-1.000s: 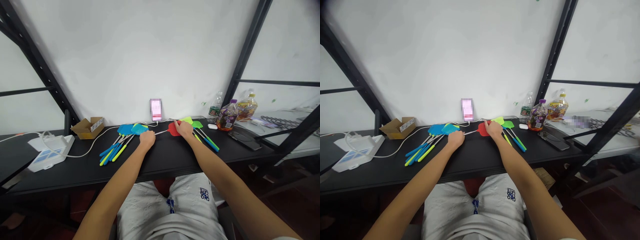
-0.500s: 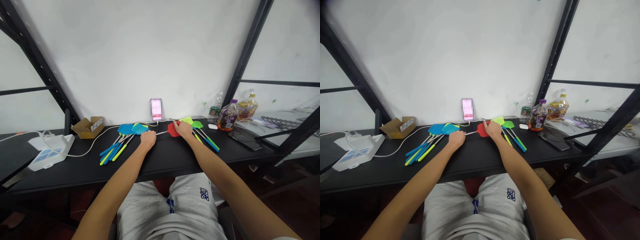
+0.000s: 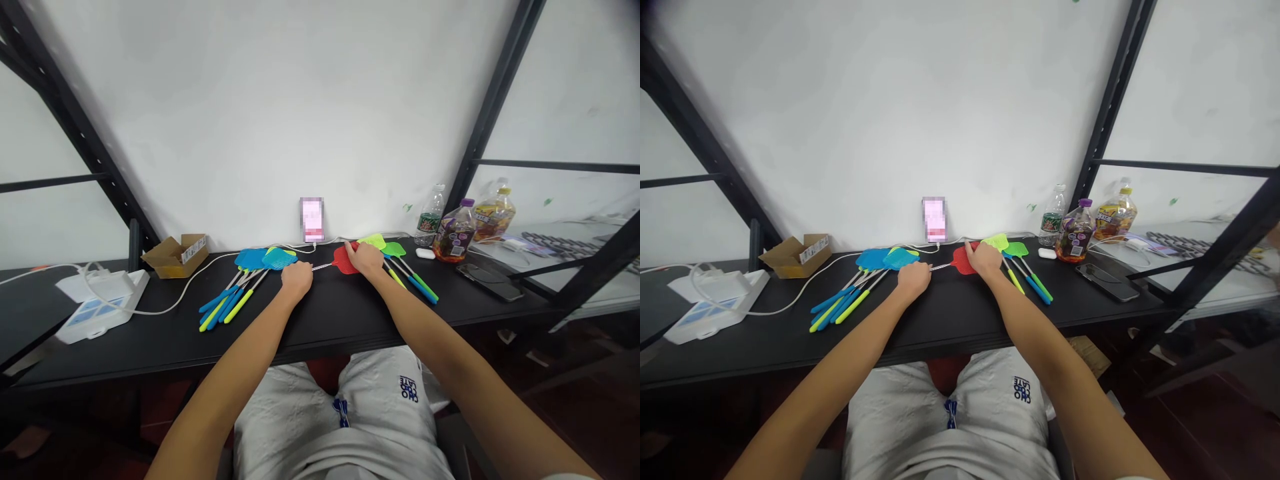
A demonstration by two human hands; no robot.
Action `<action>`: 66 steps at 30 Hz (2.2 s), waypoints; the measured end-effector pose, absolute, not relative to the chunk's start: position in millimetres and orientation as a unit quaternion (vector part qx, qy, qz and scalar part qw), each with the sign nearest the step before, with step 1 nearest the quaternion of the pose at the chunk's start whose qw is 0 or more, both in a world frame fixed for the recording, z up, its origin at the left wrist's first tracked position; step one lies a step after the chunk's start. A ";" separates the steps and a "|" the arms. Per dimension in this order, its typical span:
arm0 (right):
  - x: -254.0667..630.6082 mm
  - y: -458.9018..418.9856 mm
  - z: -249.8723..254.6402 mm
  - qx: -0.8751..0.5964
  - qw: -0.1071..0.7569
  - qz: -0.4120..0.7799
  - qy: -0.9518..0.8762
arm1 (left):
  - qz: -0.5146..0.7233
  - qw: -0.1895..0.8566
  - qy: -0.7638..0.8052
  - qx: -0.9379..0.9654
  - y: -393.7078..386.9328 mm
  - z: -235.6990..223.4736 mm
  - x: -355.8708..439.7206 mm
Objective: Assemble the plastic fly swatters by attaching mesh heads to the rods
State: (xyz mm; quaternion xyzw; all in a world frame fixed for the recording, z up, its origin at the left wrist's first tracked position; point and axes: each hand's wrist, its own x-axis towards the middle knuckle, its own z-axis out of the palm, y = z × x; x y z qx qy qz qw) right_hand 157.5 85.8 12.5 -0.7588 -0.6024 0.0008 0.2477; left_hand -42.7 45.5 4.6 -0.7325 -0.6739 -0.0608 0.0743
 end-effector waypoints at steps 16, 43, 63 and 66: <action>188.0 95.0 10.5 -0.752 0.358 0.009 -0.554 | -0.167 0.070 -0.610 -0.772 44.7 -1.8 -33.4; 186.9 118.4 -6.0 -0.613 0.481 0.087 -0.620 | -0.510 -0.065 -0.458 -0.726 58.2 -4.6 -39.5; 170.5 115.9 -4.7 -0.456 0.660 0.444 -0.400 | -0.343 0.003 -0.273 -0.899 26.6 -9.1 -12.3; 170.6 113.7 -3.1 -0.452 0.662 0.461 -0.381 | -0.339 -0.003 -0.270 -0.901 26.0 -9.5 -12.0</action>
